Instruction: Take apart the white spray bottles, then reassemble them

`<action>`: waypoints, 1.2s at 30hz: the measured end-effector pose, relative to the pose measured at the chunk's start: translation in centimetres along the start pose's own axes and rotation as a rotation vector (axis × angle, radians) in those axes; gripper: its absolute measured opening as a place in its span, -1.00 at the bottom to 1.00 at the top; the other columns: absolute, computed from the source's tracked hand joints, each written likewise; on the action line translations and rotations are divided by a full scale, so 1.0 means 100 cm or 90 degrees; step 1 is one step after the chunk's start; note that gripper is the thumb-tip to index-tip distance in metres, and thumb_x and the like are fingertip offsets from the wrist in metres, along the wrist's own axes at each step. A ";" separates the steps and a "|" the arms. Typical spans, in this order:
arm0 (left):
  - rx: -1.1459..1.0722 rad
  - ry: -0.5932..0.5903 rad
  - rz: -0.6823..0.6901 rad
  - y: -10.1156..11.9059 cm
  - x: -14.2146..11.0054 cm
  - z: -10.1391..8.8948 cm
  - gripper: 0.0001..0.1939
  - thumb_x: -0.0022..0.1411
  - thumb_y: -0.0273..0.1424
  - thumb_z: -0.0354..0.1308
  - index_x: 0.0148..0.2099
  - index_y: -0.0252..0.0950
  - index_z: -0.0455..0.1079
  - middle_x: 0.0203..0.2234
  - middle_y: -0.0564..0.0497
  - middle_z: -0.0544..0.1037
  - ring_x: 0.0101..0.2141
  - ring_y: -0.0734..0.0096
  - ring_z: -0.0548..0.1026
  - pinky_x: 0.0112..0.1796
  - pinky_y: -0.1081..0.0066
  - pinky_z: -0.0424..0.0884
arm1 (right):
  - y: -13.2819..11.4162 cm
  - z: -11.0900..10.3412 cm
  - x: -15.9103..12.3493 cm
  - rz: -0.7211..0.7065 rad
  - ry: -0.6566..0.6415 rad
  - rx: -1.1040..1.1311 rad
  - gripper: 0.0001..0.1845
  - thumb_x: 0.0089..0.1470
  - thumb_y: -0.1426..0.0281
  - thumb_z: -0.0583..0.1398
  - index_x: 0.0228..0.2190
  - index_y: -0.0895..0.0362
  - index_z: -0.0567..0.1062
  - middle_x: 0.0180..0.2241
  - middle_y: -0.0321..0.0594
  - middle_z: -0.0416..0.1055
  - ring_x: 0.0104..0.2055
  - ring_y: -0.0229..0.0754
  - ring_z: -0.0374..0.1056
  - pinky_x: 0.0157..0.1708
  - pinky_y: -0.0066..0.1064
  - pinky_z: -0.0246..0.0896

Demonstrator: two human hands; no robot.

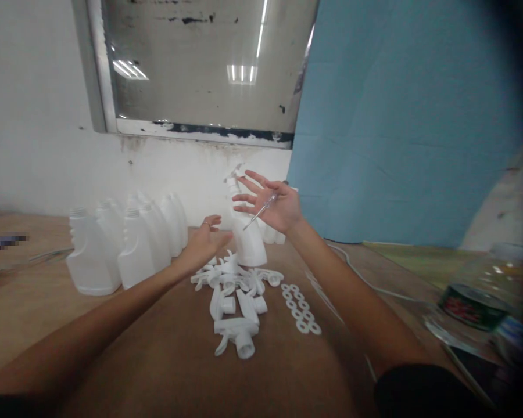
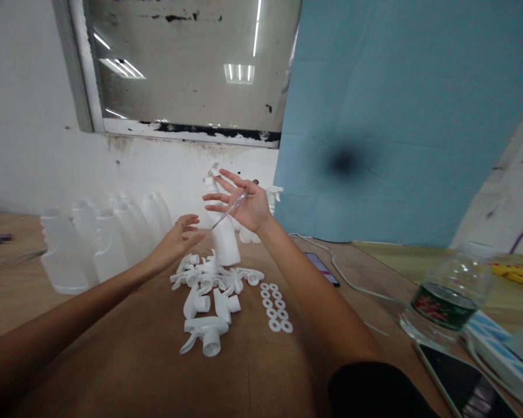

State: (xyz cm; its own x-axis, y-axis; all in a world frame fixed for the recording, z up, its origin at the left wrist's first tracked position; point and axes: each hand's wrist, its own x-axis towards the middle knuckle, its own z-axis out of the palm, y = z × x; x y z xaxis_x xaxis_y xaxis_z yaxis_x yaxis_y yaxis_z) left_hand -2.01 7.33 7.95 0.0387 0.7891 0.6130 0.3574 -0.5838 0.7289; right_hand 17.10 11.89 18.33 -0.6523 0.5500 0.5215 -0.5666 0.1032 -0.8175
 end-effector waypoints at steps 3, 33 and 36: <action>-0.114 -0.023 -0.050 0.023 0.011 0.000 -0.37 0.16 -0.06 0.18 0.12 -0.29 0.09 -0.03 -0.26 0.49 -0.08 0.04 0.53 -0.15 0.12 0.45 | -0.006 0.039 -0.022 0.041 -0.119 -0.096 -0.53 0.15 0.33 0.02 0.10 0.04 0.31 0.22 -0.09 0.25 -0.28 -0.10 0.50 -0.22 -0.04 0.48; 0.315 -0.011 0.191 0.105 -0.048 -0.022 -0.19 0.04 -0.19 0.36 0.27 -0.32 0.19 0.12 -0.25 0.43 0.08 -0.08 0.41 0.08 -0.04 0.32 | -0.001 0.078 -0.050 -0.183 0.255 -0.339 -0.61 -0.14 0.19 0.45 -0.51 0.14 0.40 -0.63 -0.43 0.18 -0.67 -0.42 -0.01 -0.74 -0.52 -0.11; 0.122 -0.191 0.133 0.114 -0.057 -0.036 -0.36 0.16 -0.26 0.24 0.26 -0.27 0.21 -0.01 -0.14 0.53 -0.11 0.09 0.55 -0.12 0.14 0.47 | -0.007 0.075 -0.056 -0.175 0.177 -0.387 -0.66 -0.11 0.18 0.44 -0.44 0.14 0.50 -0.54 -0.34 0.33 -0.56 -0.32 0.20 -0.64 -0.50 0.09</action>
State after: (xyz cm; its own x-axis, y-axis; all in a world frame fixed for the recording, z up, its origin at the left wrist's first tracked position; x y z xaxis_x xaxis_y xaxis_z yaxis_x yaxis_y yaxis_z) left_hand -1.49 -4.47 13.87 0.3887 0.6945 0.6055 0.4793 -0.7137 0.5109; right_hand 17.39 2.47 17.81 -0.3282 0.6202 0.7125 -0.2591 0.6663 -0.6992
